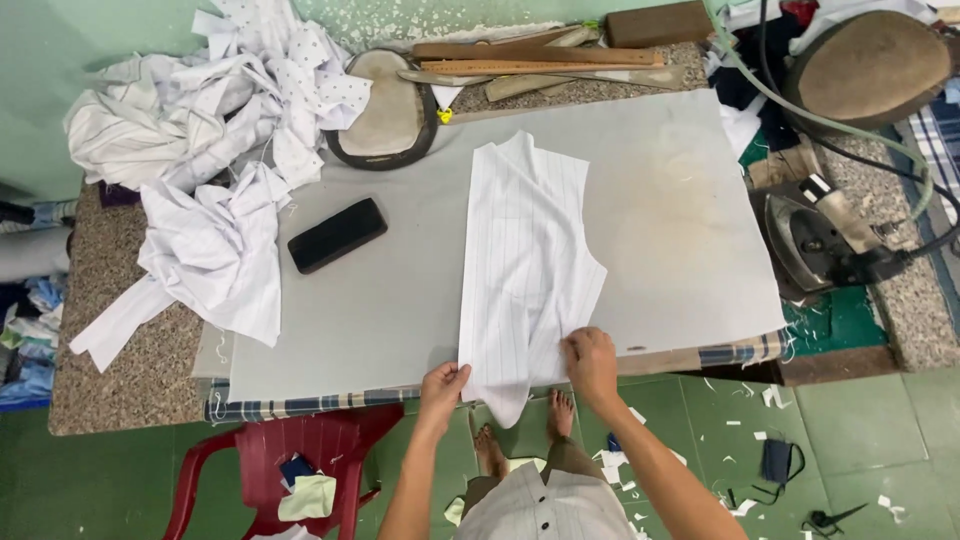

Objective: Ironing and cutting white striped fabric pieces on a workbench.

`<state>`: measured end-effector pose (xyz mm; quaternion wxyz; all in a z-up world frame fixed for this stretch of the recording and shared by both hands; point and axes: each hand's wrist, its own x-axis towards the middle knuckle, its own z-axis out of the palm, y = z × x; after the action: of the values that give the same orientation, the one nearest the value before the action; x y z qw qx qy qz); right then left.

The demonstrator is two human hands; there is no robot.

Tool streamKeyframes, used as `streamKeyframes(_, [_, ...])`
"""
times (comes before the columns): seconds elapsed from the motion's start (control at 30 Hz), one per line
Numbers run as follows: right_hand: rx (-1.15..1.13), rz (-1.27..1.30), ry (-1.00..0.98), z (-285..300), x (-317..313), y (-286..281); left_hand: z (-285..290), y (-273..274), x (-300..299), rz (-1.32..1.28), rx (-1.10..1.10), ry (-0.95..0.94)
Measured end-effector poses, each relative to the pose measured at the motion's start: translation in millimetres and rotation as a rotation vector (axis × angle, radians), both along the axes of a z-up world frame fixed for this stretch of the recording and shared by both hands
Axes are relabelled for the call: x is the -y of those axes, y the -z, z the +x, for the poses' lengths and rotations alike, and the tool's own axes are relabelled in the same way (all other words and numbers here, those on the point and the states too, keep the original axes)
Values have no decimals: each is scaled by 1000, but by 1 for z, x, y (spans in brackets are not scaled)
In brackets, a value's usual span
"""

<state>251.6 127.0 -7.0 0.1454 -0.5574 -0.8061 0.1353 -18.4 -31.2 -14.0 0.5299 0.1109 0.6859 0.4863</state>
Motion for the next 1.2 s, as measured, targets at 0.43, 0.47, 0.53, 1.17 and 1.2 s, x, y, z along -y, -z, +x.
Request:
streamKeyframes(0.43, [-121, 143, 102, -1, 49, -12, -9, -21, 46, -51, 8, 139])
streamKeyframes(0.47, [-217, 221, 70, -6, 48, -4, -11, -20, 45, -55, 11, 142])
streamKeyframes(0.53, [-306, 38, 142, -3, 45, -12, -13, -18, 51, -20, 3, 150])
streamKeyframes(1.17, [-50, 204, -159, 33, -19, -80, 8, -95, -17, 410, -1287, 640])
streamKeyframes(1.2, [-53, 201, -175, 19, -30, -74, 18, -96, -38, 397, -1290, 628])
